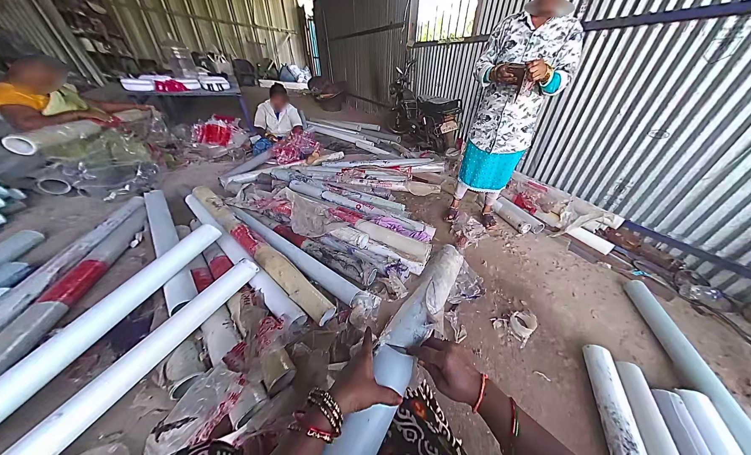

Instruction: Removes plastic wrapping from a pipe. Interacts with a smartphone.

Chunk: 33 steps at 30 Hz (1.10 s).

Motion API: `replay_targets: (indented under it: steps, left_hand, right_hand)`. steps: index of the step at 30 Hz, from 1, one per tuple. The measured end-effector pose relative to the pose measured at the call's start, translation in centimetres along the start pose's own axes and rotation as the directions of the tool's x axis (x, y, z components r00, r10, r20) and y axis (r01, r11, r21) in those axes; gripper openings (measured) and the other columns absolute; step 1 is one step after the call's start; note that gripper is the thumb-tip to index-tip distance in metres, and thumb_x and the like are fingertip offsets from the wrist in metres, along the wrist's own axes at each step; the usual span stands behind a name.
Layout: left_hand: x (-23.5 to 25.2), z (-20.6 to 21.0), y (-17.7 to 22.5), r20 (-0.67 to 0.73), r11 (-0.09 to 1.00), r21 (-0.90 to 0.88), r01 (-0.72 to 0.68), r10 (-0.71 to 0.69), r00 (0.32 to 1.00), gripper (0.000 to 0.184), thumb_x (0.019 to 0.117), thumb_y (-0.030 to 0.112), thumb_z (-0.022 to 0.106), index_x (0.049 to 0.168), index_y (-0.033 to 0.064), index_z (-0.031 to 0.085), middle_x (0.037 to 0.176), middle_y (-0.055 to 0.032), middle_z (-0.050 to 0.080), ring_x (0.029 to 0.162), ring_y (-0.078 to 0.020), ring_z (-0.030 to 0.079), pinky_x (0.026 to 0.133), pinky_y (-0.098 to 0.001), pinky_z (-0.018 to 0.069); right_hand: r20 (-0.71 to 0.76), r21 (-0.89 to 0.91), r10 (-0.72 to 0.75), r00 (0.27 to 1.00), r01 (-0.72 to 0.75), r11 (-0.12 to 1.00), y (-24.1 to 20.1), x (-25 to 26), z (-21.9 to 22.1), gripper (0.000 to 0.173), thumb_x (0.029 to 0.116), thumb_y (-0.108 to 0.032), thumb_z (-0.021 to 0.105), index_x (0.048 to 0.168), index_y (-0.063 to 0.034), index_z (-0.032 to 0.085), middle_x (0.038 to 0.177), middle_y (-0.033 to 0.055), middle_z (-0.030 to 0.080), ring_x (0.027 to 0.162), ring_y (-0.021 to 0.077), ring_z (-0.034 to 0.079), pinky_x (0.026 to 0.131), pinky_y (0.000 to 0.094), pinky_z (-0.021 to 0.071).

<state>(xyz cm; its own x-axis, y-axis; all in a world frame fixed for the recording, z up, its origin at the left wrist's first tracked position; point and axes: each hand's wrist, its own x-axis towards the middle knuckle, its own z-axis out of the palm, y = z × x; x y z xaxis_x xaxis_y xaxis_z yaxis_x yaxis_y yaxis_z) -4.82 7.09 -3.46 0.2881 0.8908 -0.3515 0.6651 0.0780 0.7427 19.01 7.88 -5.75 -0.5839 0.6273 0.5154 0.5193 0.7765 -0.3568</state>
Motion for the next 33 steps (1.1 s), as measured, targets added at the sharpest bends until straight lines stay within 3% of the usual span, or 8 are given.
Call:
replay_targets:
  steps: [8, 10, 12, 15, 19, 22, 27, 33]
  left_hand:
    - [0.5, 0.1, 0.2, -0.005, 1.0, 0.018, 0.009, -0.009, 1.0, 0.153, 0.0621, 0.034, 0.098, 0.161, -0.0011, -0.013, 0.164, -0.0307, 0.025, 0.149, -0.0413, 0.037, 0.121, -0.0527, 0.0335]
    - [0.4, -0.1, 0.4, 0.0, 0.999, 0.037, 0.026, -0.026, 1.0, 0.153, 0.0635, 0.034, 0.098, 0.161, -0.0009, -0.015, 0.164, -0.0306, 0.024, 0.149, -0.0415, 0.036, 0.121, -0.0535, 0.0328]
    - [0.3, 0.1, 0.5, -0.007, 0.998, 0.056, 0.039, -0.038, 0.999, 0.154, 0.0624, 0.035, 0.098, 0.16, -0.0007, -0.015, 0.163, -0.0311, 0.026, 0.148, -0.0418, 0.038, 0.119, -0.0539, 0.0345]
    - [0.1, -0.1, 0.3, 0.006, 0.998, 0.052, 0.042, -0.042, 0.999, 0.155, 0.0634, 0.036, 0.098, 0.16, -0.0007, -0.017, 0.163, -0.0321, 0.026, 0.148, -0.0421, 0.038, 0.12, -0.0534, 0.0345]
    - [-0.1, 0.0, -0.4, -0.01, 1.0, -0.01, -0.013, 0.012, 1.0, 0.154, 0.0611, 0.033, 0.099, 0.161, -0.0016, -0.013, 0.166, -0.0306, 0.02, 0.151, -0.0407, 0.032, 0.122, -0.0507, 0.032]
    - [-0.3, 0.0, -0.1, 0.001, 1.0, -0.016, -0.012, 0.012, 1.0, 0.152, 0.0622, 0.032, 0.099, 0.161, -0.0032, -0.012, 0.166, -0.0305, 0.018, 0.153, -0.0401, 0.029, 0.123, -0.0492, 0.0292]
    - [0.1, 0.1, 0.3, -0.003, 1.0, 0.007, 0.005, -0.005, 1.0, 0.152, 0.0625, 0.032, 0.098, 0.161, -0.0011, -0.012, 0.165, -0.0308, 0.023, 0.15, -0.0413, 0.035, 0.121, -0.0515, 0.0333]
    - [0.4, 0.1, 0.8, 0.005, 0.998, 0.05, 0.037, -0.038, 0.999, 0.154, 0.0635, 0.033, 0.098, 0.16, 0.0014, -0.018, 0.159, -0.0323, 0.033, 0.145, -0.0422, 0.043, 0.118, -0.0539, 0.0372]
  right_hand:
    - [0.053, -0.087, -0.051, 0.997, 0.056, 0.995, 1.6, 1.3, -0.2, 0.031, 0.0849, -0.003, 0.062, 0.111, -0.0058, 0.078, 0.097, 0.0178, 0.076, 0.081, 0.0383, 0.075, 0.065, 0.0572, 0.0577]
    - [0.075, -0.105, 0.009, 0.997, -0.001, 0.994, 1.6, 2.2, -0.4, 0.031, 0.0869, -0.004, 0.062, 0.113, -0.0059, 0.078, 0.095, 0.0199, 0.075, 0.08, 0.0406, 0.074, 0.064, 0.0589, 0.0569]
    - [0.207, -0.093, 0.143, 0.968, -0.126, 0.988, 1.4, 3.5, -1.4, 0.03, 0.095, -0.008, 0.058, 0.119, -0.006, 0.075, 0.102, 0.0231, 0.074, 0.091, 0.0441, 0.072, 0.074, 0.0626, 0.0551]
    - [0.322, 0.088, 0.172, 0.931, -0.21, 0.974, 2.3, 5.0, -2.9, 0.028, 0.0993, -0.008, 0.055, 0.118, 0.0004, 0.074, 0.108, 0.0237, 0.074, 0.102, 0.0406, 0.071, 0.09, 0.0602, 0.0528]
    - [0.156, 0.33, 0.013, 0.988, -0.064, 0.942, 3.6, 3.1, -1.7, 0.026, 0.0952, -0.004, 0.055, 0.108, 0.007, 0.075, 0.101, 0.0223, 0.075, 0.095, 0.0308, 0.074, 0.09, 0.0481, 0.0566]
    - [0.071, 0.235, -0.073, 0.995, 0.055, 0.97, 2.7, 1.6, -0.6, 0.027, 0.0929, -0.006, 0.056, 0.108, 0.0028, 0.076, 0.099, 0.0199, 0.076, 0.09, 0.0323, 0.075, 0.08, 0.0503, 0.0593]
    - [0.125, -0.013, 0.022, 0.992, -0.021, 1.0, 0.6, 1.5, -0.9, 0.029, 0.0884, -0.006, 0.061, 0.112, -0.0049, 0.077, 0.093, 0.0196, 0.074, 0.079, 0.0389, 0.074, 0.065, 0.0572, 0.0572]
    - [0.337, -0.184, 0.223, 0.915, -0.168, 0.969, 0.3, 4.2, -2.3, 0.032, 0.0979, -0.012, 0.057, 0.125, -0.0098, 0.073, 0.105, 0.0248, 0.073, 0.094, 0.0463, 0.071, 0.077, 0.0645, 0.0534]
